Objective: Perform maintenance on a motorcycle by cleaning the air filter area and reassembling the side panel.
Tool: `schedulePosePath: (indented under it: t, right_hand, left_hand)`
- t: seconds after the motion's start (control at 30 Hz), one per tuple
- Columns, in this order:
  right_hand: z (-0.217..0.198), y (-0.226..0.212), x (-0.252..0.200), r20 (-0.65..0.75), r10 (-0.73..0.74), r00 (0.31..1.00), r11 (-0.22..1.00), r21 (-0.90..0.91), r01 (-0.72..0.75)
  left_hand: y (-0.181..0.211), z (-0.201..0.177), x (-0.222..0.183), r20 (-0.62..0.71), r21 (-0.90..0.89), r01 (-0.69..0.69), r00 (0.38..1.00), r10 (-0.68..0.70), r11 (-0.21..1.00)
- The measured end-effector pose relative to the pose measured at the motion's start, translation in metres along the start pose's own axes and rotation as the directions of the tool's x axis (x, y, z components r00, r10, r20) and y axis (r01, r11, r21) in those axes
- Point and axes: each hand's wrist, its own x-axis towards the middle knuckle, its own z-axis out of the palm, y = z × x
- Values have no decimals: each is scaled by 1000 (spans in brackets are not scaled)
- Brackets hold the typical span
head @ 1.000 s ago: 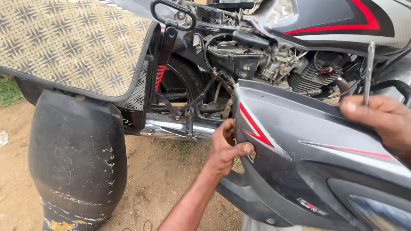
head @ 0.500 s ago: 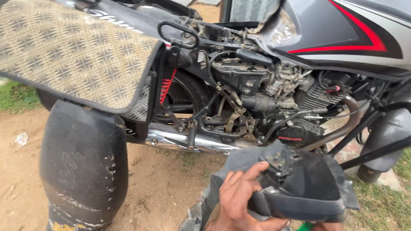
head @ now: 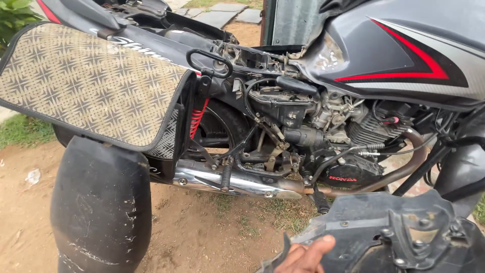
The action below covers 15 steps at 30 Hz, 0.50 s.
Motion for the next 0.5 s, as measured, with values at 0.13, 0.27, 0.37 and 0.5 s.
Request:
schedulePosePath:
  t: [0.13, 0.27, 0.37, 0.5]
  right_hand:
    - [-370, 35, 151, 129, -33, 991, 994, 112, 18]
    - [-640, 111, 224, 245, -84, 966, 970, 242, 23]
    - [-678, 129, 252, 150, -126, 981, 992, 33, 122]
    - [-663, 127, 264, 58, -123, 991, 921, -364, 135]
  left_hand:
    - [31, 2, 58, 65, 146, -109, 993, 101, 983]
    - [43, -26, 107, 47, 159, -24, 999, 17, 987]
    - [21, -44, 147, -90, 246, 92, 993, -72, 965]
    - [-60, -68, 182, -220, 280, 169, 969, -108, 945]
